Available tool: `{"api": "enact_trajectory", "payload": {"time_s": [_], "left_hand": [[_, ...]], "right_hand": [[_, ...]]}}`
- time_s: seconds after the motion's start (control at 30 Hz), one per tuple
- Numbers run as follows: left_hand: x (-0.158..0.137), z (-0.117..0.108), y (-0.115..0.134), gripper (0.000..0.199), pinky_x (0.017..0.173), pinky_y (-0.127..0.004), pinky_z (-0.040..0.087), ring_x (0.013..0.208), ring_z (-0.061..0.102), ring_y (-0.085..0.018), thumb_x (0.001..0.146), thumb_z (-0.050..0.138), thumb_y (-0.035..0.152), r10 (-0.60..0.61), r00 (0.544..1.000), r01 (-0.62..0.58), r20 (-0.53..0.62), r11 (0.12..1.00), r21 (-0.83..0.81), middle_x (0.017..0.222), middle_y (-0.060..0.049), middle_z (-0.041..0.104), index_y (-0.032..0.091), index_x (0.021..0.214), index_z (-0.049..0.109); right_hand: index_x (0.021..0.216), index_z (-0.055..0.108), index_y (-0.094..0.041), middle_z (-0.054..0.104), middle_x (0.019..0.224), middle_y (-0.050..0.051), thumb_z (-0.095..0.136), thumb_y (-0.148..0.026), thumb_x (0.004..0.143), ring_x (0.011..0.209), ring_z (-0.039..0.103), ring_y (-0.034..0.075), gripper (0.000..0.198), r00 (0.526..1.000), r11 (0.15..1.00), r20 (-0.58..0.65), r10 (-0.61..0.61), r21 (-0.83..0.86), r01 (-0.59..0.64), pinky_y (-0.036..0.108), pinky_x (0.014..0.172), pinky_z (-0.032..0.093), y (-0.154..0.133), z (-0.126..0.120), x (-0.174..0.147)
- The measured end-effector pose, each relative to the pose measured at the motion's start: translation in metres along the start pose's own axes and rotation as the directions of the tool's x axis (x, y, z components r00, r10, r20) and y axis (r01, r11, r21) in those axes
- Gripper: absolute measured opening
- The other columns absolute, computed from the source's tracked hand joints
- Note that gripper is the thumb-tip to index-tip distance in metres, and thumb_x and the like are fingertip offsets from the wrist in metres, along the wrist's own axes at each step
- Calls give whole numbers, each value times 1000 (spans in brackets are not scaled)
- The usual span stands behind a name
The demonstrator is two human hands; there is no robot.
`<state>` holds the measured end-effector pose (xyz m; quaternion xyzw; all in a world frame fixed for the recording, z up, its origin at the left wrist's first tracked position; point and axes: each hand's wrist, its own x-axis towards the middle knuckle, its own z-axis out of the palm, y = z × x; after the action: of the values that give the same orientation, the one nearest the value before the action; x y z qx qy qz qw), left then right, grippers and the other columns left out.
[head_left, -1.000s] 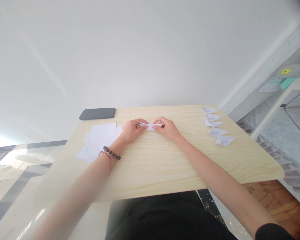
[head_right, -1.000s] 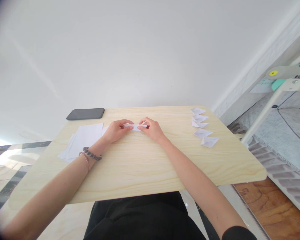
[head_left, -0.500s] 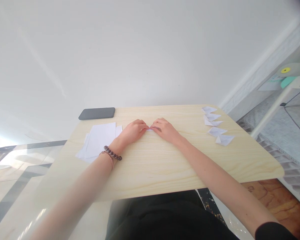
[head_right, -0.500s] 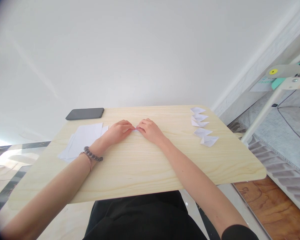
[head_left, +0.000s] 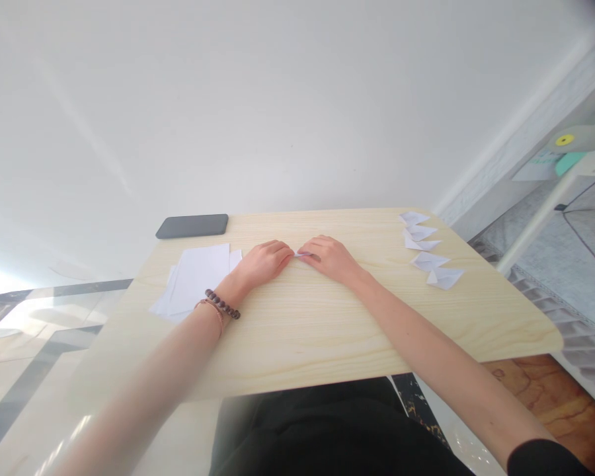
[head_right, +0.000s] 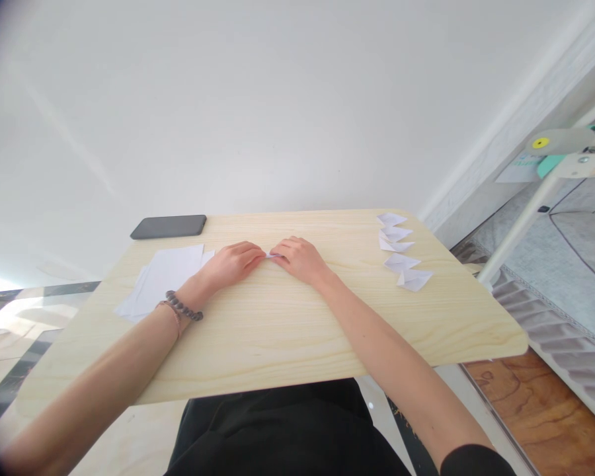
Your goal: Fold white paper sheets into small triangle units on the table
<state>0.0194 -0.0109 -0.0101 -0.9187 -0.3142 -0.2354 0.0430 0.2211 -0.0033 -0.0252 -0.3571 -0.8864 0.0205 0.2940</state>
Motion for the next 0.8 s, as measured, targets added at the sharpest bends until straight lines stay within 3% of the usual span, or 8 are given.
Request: {"api": "enact_trajectory", "payload": {"time_s": [0.4, 0.8], "left_hand": [[2, -5, 3, 15, 75, -31, 42, 80, 55, -16, 80, 44, 19, 23, 989, -25, -144, 1000, -13, 83, -6, 62, 16, 84, 57], [3, -8, 7, 11, 76, -32, 41, 80, 55, -16, 76, 46, 17, -2, 980, -2, -201, 1000, -18, 85, -6, 61, 17, 82, 56]], "right_hand": [[85, 61, -21, 65, 86, 3, 41, -29, 86, 84, 55, 17, 21, 992, 997, -112, -53, -67, 46, 31, 77, 38, -15, -3, 1], [87, 59, -20, 64, 87, 4, 38, -27, 88, 84, 52, 17, 22, 987, 994, -122, -100, -55, 94, 32, 77, 37, -21, -9, 3]]}}
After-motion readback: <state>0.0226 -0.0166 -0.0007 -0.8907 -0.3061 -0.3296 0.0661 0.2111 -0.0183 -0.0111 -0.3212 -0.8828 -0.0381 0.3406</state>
